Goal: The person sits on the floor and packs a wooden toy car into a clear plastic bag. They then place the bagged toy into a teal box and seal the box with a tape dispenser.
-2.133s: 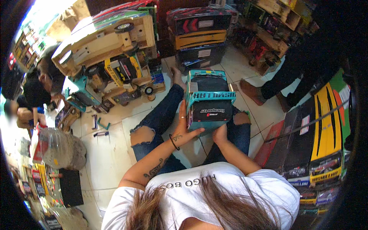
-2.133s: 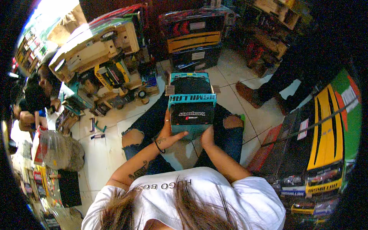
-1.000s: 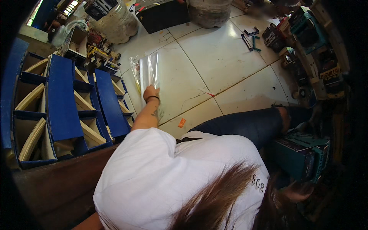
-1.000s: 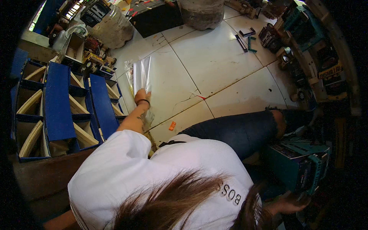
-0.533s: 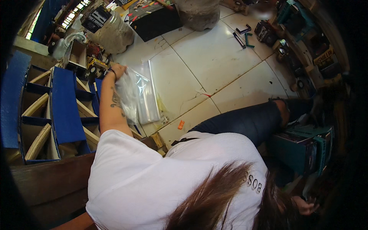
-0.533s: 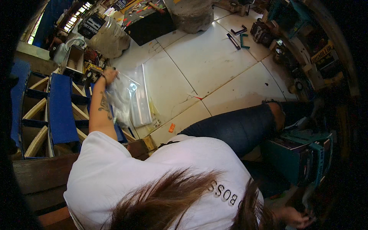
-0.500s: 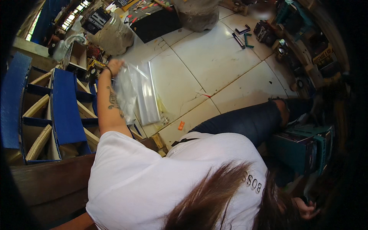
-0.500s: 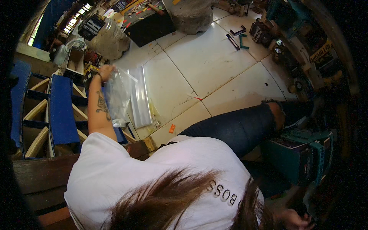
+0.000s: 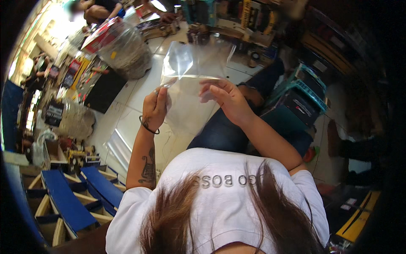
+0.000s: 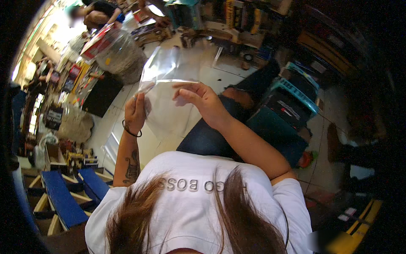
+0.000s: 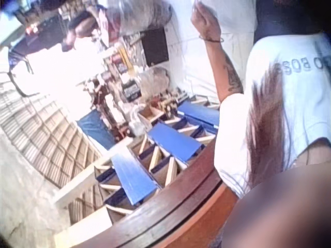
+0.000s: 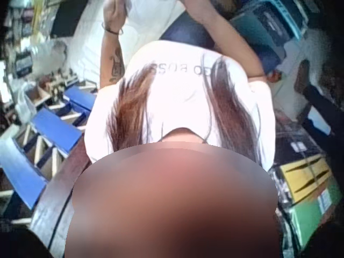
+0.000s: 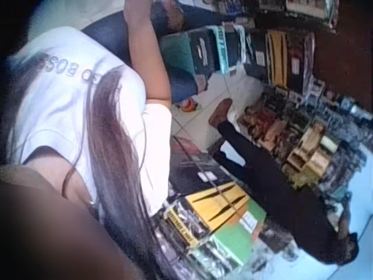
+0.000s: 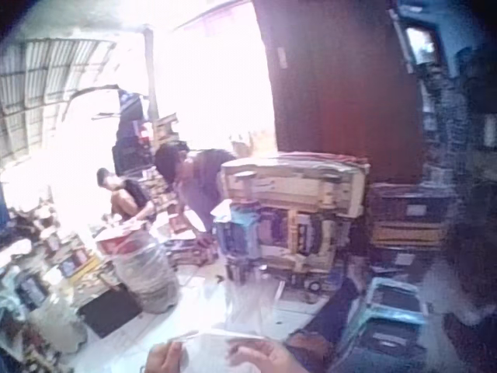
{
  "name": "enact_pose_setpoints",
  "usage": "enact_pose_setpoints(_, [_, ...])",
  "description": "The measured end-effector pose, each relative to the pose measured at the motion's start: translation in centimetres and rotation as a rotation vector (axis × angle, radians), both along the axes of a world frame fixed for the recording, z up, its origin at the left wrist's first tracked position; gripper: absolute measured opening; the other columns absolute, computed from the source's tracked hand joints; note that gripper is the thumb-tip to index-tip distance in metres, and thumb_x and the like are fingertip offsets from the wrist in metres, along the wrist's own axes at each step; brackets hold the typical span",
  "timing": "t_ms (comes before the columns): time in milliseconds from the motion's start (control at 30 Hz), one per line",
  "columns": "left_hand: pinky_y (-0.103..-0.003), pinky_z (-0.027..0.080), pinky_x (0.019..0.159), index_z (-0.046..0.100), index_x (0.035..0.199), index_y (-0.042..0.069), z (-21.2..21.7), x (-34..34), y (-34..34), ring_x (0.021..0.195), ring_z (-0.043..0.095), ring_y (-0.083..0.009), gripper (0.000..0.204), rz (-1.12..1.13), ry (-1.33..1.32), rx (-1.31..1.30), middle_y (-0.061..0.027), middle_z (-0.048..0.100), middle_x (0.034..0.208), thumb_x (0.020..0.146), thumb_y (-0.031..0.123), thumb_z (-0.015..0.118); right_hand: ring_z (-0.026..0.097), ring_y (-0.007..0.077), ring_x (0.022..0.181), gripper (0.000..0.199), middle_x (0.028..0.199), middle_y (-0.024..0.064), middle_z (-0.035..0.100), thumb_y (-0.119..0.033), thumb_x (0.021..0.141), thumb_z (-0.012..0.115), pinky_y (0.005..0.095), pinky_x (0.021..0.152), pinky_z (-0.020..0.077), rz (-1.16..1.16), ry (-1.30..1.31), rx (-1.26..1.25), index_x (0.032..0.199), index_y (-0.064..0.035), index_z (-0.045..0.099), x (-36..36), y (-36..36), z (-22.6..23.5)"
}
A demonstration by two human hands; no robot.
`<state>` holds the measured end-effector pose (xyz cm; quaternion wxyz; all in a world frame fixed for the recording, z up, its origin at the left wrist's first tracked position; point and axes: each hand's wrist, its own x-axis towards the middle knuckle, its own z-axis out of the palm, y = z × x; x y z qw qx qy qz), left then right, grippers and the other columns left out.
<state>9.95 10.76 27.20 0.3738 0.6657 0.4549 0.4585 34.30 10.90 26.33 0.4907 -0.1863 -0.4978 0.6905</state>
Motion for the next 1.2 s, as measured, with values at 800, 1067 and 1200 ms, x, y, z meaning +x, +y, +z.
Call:
enact_pose_setpoints(800, [-0.030, 0.054, 0.072, 0.059, 0.097, -0.005, 10.7, 9.2, 0.6, 0.080, 0.064, -0.0184, 0.015, -0.465, -0.522, 0.117, -0.0131, 0.064, 0.092, 0.093, 0.008, 0.054, 0.058, 0.0135, 0.086, 0.020, 0.092, 0.0060, 0.063, -0.014, 0.080, 0.069, 0.0283, 0.079, 0.0473, -0.576, -0.883, 0.288, 0.094, -0.0028, 0.061, 8.4, -5.8, 10.3])
enact_pose_setpoints(1067, [-0.030, 0.051, 0.082, 0.036, 0.131, 0.001, 16.2, 13.6, 4.2, 0.094, 0.062, -0.0197, 0.066, -0.573, -0.063, 0.486, -0.0143, 0.053, 0.118, 0.070, -0.014, 0.056, 0.062, 0.0143, 0.070, 0.020, 0.087, 0.0071, 0.067, -0.015, 0.088, 0.061, 0.0283, 0.065, 0.0505, -1.102, -0.765, 0.626, 0.103, -0.0005, 0.061, 13.4, -5.0, 18.5])
enact_pose_setpoints(1200, [-0.027, 0.049, 0.074, 0.050, 0.124, 0.000, 21.4, 22.0, 6.0, 0.084, 0.060, -0.0142, 0.044, -0.959, -0.192, 0.443, -0.0056, 0.061, 0.095, 0.086, 0.020, 0.061, 0.066, 0.0257, 0.075, 0.027, 0.089, 0.0145, 0.069, -0.020, 0.082, 0.067, 0.0358, 0.067, 0.0513, -1.220, -1.216, 0.703, 0.104, -0.0050, 0.062, 14.7, -5.7, 24.6])
